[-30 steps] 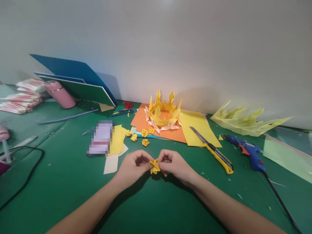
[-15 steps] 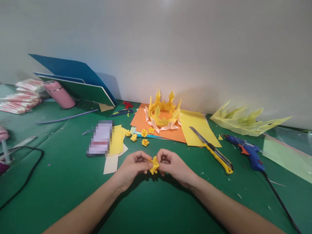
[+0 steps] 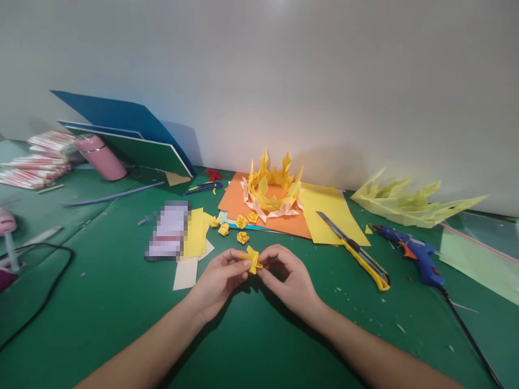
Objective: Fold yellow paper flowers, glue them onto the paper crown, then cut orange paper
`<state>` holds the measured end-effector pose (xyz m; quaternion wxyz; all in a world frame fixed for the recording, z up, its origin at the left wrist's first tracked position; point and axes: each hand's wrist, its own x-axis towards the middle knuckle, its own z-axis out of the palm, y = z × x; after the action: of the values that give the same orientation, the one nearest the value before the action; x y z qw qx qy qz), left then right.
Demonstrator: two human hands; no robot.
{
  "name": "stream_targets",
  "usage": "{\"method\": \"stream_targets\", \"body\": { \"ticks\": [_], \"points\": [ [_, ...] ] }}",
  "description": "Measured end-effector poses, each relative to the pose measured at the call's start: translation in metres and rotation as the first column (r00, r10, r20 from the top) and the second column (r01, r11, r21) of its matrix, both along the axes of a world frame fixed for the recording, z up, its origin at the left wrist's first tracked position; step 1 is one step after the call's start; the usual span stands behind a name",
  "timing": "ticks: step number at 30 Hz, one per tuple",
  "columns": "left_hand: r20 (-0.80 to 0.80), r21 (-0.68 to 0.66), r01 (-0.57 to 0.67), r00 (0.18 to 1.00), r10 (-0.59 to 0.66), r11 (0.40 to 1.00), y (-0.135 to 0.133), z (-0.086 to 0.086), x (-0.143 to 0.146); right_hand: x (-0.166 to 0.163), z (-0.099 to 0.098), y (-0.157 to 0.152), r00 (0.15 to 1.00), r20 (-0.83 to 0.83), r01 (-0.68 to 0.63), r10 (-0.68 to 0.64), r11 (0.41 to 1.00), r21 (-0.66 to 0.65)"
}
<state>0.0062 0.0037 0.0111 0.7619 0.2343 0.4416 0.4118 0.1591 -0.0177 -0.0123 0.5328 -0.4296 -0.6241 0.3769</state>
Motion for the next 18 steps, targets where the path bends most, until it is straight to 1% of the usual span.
{"method": "stream_targets", "body": {
  "ticks": [3, 6, 10, 14, 18],
  "points": [
    [-0.041, 0.073, 0.02, 0.999, -0.017, 0.997, -0.0024, -0.0021, -0.0004, 0.0006, 0.0016, -0.0003, 0.986, 0.138, 0.067, -0.092, 0.982, 0.179],
    [-0.075, 0.093, 0.028, 0.997, -0.021, 0.995, -0.003, -0.002, 0.0, 0.0011, 0.0027, -0.0008, 0.968, 0.198, 0.094, -0.151, 0.957, 0.275],
    [-0.093, 0.076, 0.044, 0.995, -0.036, 0.996, -0.0035, -0.0019, 0.0018, -0.0014, 0.0026, -0.003, 0.964, 0.183, 0.131, -0.192, 0.944, 0.303],
    [-0.059, 0.038, 0.063, 0.996, -0.06, 0.997, -0.0039, -0.0038, 0.0024, -0.0039, 0.0019, -0.0044, 0.965, 0.157, 0.159, -0.21, 0.946, 0.283],
    [-0.082, 0.06, 0.055, 0.995, -0.05, 0.997, -0.0043, -0.0052, 0.0023, -0.0031, 0.0025, -0.0039, 0.963, 0.158, 0.164, -0.219, 0.939, 0.302]
  ]
}}
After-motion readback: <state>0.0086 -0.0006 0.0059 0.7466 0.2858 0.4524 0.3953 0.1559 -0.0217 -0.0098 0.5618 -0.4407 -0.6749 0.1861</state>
